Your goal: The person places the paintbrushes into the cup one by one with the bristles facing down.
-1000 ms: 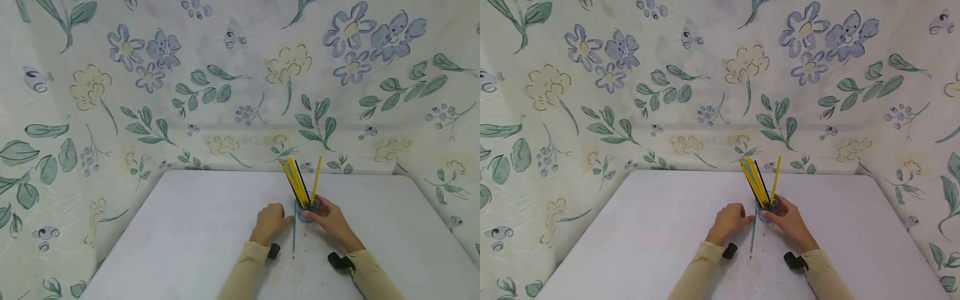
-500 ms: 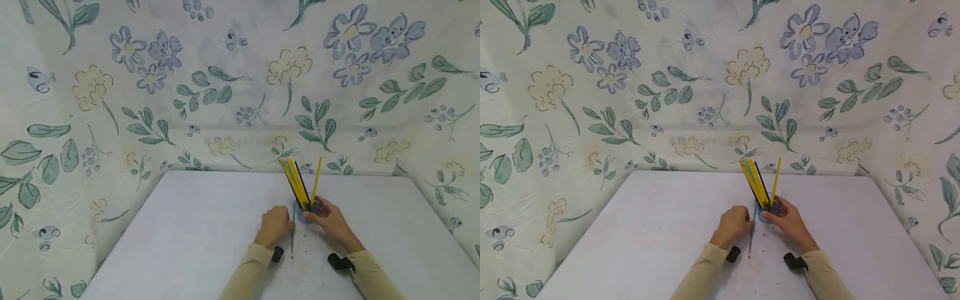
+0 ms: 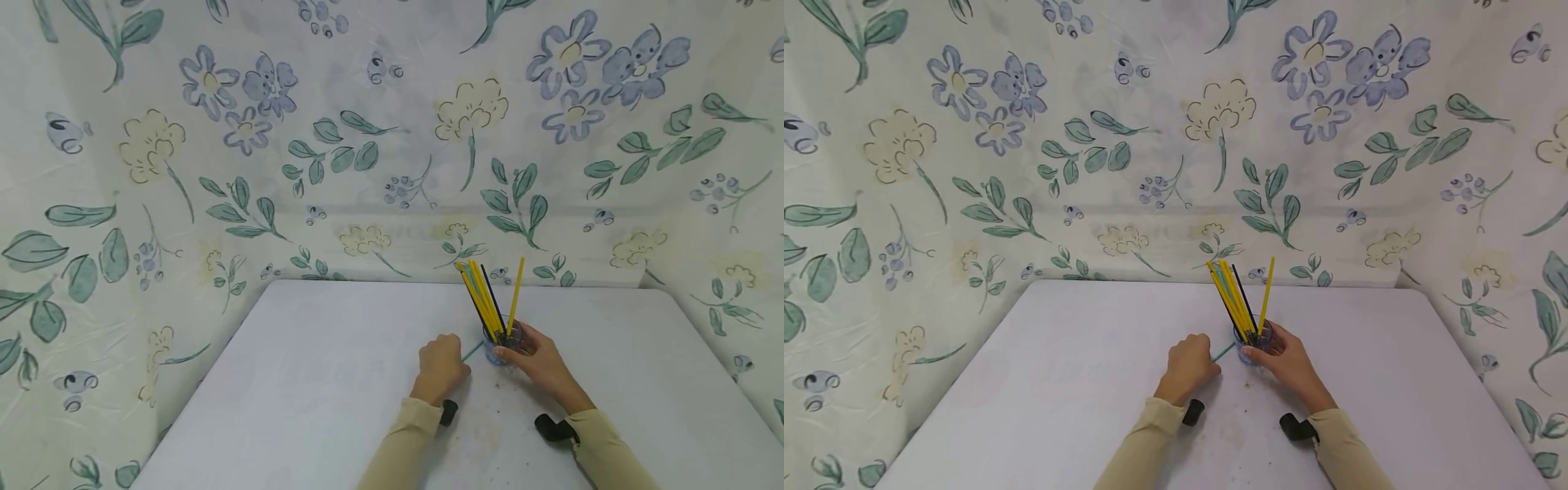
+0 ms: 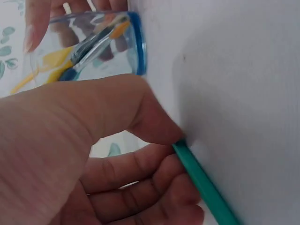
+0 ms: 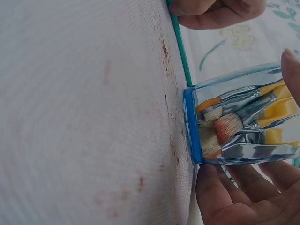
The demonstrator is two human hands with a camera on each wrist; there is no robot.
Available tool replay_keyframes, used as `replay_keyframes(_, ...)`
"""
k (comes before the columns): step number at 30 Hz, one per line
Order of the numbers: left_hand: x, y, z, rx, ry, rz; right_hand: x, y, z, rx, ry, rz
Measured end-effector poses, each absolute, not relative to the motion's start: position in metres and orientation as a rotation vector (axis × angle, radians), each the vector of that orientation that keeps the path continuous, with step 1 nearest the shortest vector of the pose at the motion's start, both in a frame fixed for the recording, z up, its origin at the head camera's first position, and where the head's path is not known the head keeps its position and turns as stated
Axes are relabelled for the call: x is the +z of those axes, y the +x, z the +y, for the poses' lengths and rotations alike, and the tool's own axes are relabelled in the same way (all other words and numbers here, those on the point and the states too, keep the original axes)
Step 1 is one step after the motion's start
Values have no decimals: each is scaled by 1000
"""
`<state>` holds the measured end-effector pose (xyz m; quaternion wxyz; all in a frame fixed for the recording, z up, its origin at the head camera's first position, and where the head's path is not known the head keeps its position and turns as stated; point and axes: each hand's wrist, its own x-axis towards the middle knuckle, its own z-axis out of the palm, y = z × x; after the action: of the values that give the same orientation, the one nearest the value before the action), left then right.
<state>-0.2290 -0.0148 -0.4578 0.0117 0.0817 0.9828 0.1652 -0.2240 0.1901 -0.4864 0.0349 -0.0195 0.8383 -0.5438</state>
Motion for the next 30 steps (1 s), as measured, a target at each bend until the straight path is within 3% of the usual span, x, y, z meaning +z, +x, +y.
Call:
replay_keyframes(7, -457, -235, -31, 648, 207, 2950, -485, -224, 191, -1664, -39, 2557)
replay_keyframes(18, -444, -252, -76, 1268, 173, 2566, -485, -223, 191, -1654, -49, 2564)
replay_keyframes(30, -434, -260, -89, 1813, 157, 2261, -483, -223, 192, -1636, -53, 2568)
